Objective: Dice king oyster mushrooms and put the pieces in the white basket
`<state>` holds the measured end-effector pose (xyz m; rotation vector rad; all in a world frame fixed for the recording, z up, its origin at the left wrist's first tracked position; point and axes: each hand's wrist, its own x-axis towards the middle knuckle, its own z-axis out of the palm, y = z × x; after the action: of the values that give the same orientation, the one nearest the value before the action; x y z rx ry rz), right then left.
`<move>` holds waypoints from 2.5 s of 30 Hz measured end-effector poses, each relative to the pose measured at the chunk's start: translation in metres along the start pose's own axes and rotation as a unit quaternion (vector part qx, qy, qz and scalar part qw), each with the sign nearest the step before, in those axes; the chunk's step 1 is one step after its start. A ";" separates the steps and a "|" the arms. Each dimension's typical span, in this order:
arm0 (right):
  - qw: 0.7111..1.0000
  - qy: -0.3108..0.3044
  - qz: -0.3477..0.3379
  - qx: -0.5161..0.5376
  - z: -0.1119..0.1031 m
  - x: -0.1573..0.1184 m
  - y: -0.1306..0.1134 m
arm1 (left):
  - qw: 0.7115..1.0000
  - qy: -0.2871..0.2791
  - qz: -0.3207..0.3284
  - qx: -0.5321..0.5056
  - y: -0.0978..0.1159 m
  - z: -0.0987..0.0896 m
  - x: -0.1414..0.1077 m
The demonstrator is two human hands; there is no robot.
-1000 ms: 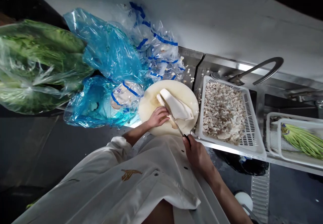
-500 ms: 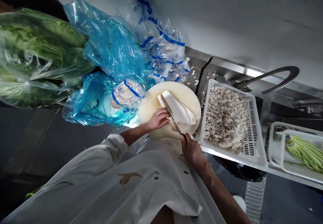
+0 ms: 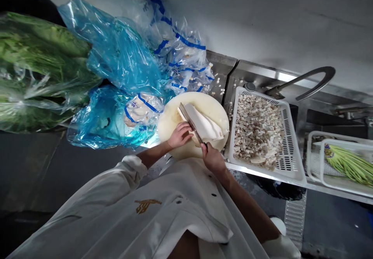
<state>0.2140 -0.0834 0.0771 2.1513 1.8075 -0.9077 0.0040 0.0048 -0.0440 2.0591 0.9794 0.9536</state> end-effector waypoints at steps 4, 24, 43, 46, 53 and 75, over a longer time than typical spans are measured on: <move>1.000 0.008 0.018 0.003 -0.003 0.004 -0.010 | 1.000 0.015 -0.011 0.008 0.001 -0.001 0.002; 0.998 0.016 -0.013 0.064 -0.003 -0.006 -0.027 | 0.995 0.000 0.058 0.084 0.009 -0.024 -0.015; 0.992 -0.025 -0.032 0.119 0.016 -0.038 0.028 | 0.980 -0.102 0.068 0.156 -0.001 -0.030 -0.008; 0.978 0.016 -0.072 0.196 0.002 -0.044 0.048 | 0.968 -0.126 0.081 0.203 -0.002 -0.034 0.006; 0.940 0.116 -0.053 0.317 -0.012 -0.057 0.124 | 0.898 -0.309 0.136 0.281 0.013 -0.030 0.089; 0.971 0.106 0.001 0.213 0.008 -0.051 0.147 | 0.840 -0.464 0.073 0.271 0.022 -0.111 0.052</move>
<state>0.3461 -0.1650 0.0648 2.5941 1.8344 -1.1984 -0.0556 0.0639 0.0481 2.6321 0.5645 -0.3780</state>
